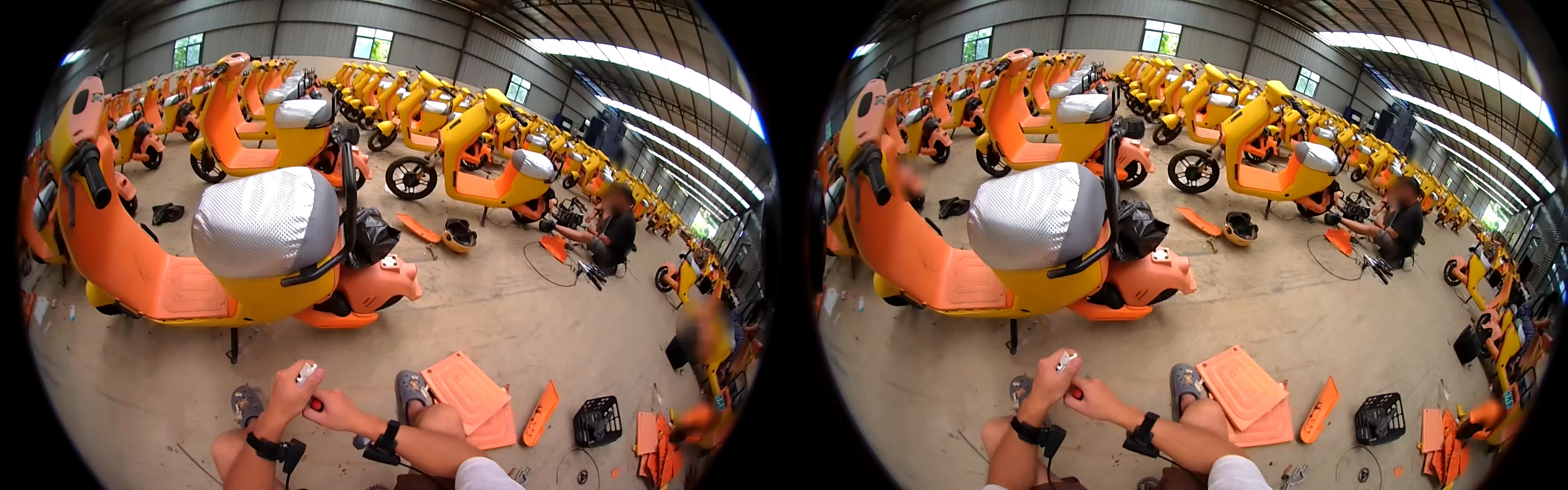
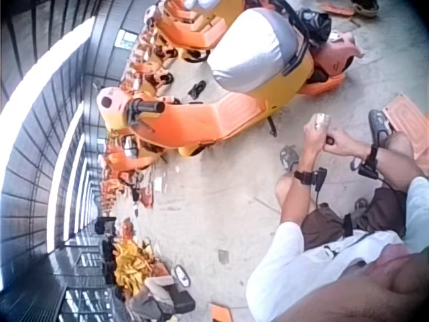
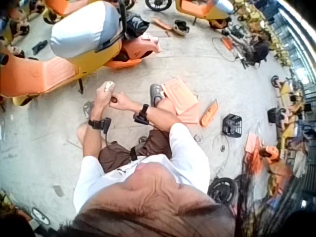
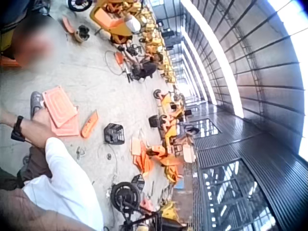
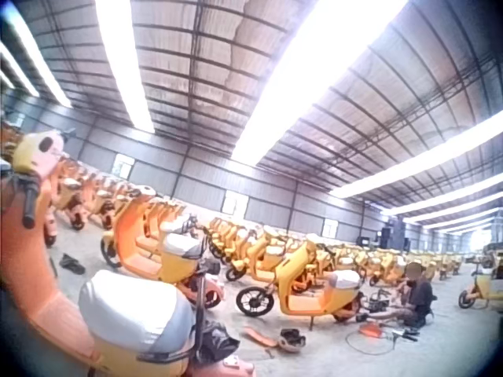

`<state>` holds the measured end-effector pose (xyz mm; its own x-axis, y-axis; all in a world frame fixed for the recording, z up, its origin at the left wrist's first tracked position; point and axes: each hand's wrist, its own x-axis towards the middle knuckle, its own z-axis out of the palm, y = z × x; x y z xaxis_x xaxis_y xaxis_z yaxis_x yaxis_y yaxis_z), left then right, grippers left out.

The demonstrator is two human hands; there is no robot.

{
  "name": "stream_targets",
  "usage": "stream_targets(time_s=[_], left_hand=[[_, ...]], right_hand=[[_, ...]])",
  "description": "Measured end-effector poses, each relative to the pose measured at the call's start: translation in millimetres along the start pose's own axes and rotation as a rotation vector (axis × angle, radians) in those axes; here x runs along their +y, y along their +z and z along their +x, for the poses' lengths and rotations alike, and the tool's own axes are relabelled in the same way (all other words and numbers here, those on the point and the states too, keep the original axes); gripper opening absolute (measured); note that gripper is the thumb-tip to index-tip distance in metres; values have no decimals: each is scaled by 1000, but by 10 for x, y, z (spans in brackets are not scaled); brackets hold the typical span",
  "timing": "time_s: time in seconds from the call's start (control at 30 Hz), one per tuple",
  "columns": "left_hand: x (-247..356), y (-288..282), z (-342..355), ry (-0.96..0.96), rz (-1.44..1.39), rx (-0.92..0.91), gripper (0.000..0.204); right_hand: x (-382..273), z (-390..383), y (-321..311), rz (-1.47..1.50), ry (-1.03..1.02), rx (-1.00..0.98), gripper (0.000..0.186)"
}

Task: The person uses a screwdriver to disassemble and work on an electronic component from a scooter while sitting on the floor, handling the small circuit board and plastic housing.

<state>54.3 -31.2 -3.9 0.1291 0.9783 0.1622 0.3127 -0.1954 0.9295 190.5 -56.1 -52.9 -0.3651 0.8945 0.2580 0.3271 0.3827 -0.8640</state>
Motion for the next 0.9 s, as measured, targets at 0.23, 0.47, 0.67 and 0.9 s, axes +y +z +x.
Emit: stream_targets(time_s=[0.23, 0.47, 0.67, 0.9], left_hand=[[-21, -26, 94, 63, 9, 35, 34], [191, -89, 130, 47, 53, 49, 40], [90, -140, -5, 77, 110, 101, 35], [19, -333, -62, 1, 131, 89, 38]], right_hand=[[167, 72, 45, -151, -49, -31, 25], [103, 136, 65, -208, -39, 39, 33], [37, -45, 403, -43, 95, 131, 26], [1318, -998, 1257, -95, 636, 15, 32]])
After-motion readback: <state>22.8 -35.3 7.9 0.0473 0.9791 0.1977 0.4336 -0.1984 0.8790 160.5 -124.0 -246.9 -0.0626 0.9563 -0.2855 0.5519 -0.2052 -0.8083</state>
